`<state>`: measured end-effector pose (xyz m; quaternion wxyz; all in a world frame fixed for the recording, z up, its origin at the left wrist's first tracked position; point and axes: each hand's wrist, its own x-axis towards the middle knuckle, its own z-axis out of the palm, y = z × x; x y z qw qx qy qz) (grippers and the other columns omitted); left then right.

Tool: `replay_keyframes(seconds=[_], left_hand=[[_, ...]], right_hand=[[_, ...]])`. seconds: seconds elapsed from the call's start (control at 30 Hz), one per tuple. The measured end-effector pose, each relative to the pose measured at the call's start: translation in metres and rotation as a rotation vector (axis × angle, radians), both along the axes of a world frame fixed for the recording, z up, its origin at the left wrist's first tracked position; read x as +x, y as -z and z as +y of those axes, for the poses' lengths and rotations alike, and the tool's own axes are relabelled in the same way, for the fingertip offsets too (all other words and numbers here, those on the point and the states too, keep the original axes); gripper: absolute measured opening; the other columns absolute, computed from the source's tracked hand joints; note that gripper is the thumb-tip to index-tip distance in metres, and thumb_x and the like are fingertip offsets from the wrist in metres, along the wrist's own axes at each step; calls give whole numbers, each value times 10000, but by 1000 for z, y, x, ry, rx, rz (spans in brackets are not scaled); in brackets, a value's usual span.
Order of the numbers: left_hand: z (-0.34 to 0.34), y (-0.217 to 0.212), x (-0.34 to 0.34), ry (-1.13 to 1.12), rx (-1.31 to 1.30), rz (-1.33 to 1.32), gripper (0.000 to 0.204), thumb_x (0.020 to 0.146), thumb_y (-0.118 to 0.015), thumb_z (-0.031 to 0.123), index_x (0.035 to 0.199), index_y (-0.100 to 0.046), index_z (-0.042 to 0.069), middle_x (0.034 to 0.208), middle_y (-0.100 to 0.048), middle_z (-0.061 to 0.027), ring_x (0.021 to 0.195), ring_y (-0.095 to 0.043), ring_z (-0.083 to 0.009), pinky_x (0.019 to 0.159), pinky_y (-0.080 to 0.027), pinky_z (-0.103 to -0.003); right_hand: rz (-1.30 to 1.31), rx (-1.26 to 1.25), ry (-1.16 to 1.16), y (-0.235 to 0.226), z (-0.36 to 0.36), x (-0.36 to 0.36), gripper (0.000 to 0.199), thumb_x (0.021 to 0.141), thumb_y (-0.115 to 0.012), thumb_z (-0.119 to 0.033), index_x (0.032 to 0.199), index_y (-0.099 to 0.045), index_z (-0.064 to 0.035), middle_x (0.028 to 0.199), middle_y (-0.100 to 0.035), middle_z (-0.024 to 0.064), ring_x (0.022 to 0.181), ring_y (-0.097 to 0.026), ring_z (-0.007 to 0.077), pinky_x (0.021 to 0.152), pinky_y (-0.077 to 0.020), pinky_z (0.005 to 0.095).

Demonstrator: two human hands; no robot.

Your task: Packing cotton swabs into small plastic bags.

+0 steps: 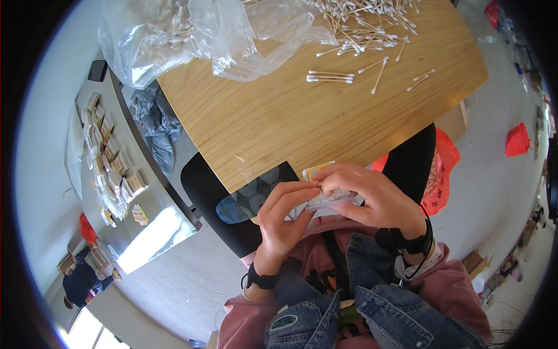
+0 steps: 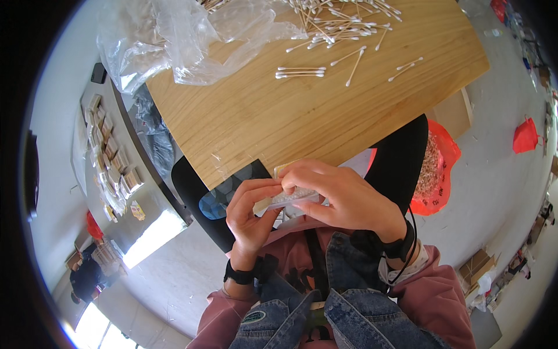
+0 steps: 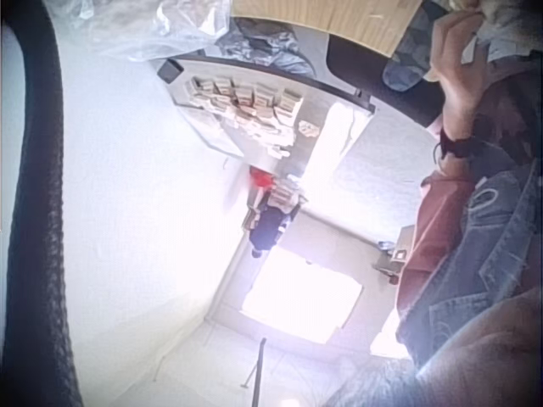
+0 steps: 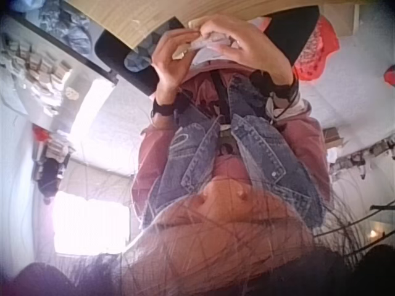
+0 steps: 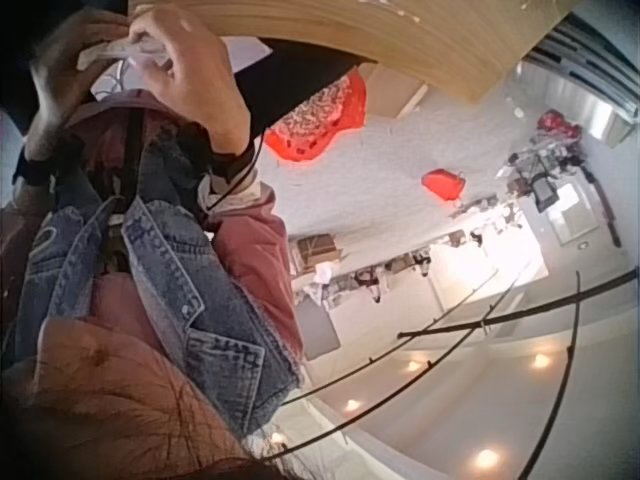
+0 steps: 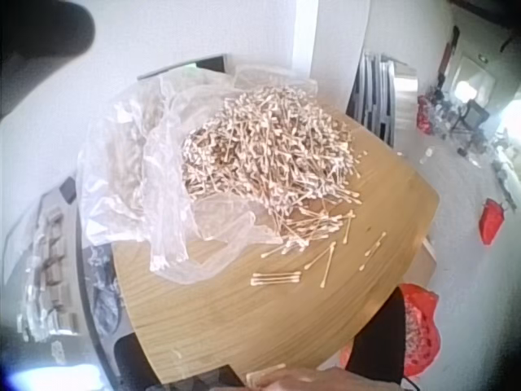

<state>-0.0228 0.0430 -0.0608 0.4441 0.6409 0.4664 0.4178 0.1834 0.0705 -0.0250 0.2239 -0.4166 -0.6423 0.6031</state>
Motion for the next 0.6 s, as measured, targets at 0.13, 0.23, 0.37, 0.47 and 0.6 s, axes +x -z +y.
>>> replay_keyframes(seconds=[0.13, 0.23, 0.37, 0.47, 0.6], left_hand=[[0, -2, -1, -42, -30, -9, 338, 665, -746, -102, 978, -672, 2, 1022, -671, -142, 932, -663, -278, 787, -534, -325], [1, -3, 0, -30, -15, -5, 345, 666, -735, -107, 989, -670, -4, 1020, -670, -145, 931, -665, -284, 793, -535, -328], [4, -2, 3, -38, -77, 51, 344, 672, -717, -111, 997, -672, -4, 1014, -671, -146, 925, -667, -289, 793, -534, -329], [4, 4, 2, 8, -25, 85, 345, 679, -702, -111, 1004, -675, 1, 1022, -669, -146, 924, -668, -291, 792, -532, -327], [6, 5, 2, -1, -35, 83, 333, 688, -707, -105, 998, -681, 12, 1033, -668, -144, 922, -667, -289, 782, -531, -326]], right_hand=[[35, -130, 69, -3, -3, -3, 320, 784, -634, 47, 1085, -568, -39, 1248, -588, 149, 1086, -596, 288, 861, -492, 351], [80, -165, 153, 4, -8, -4, 358, 779, -615, 75, 1117, -565, -33, 1261, -591, 143, 1092, -605, 264, 866, -496, 337], [-25, -55, 147, 10, -8, -1, 388, 773, -583, 112, 1139, -570, -17, 1242, -616, 136, 1106, -622, 246, 895, -495, 327], [-23, 35, 215, 19, -12, -5, 360, 791, -624, 77, 1131, -580, -35, 1121, -654, 112, 1013, -648, 279, 809, -522, 331], [22, 32, 299, 22, -16, -12, 334, 803, -642, 65, 1119, -601, -36, 1085, -665, 108, 967, -663, 265, 777, -526, 317]])
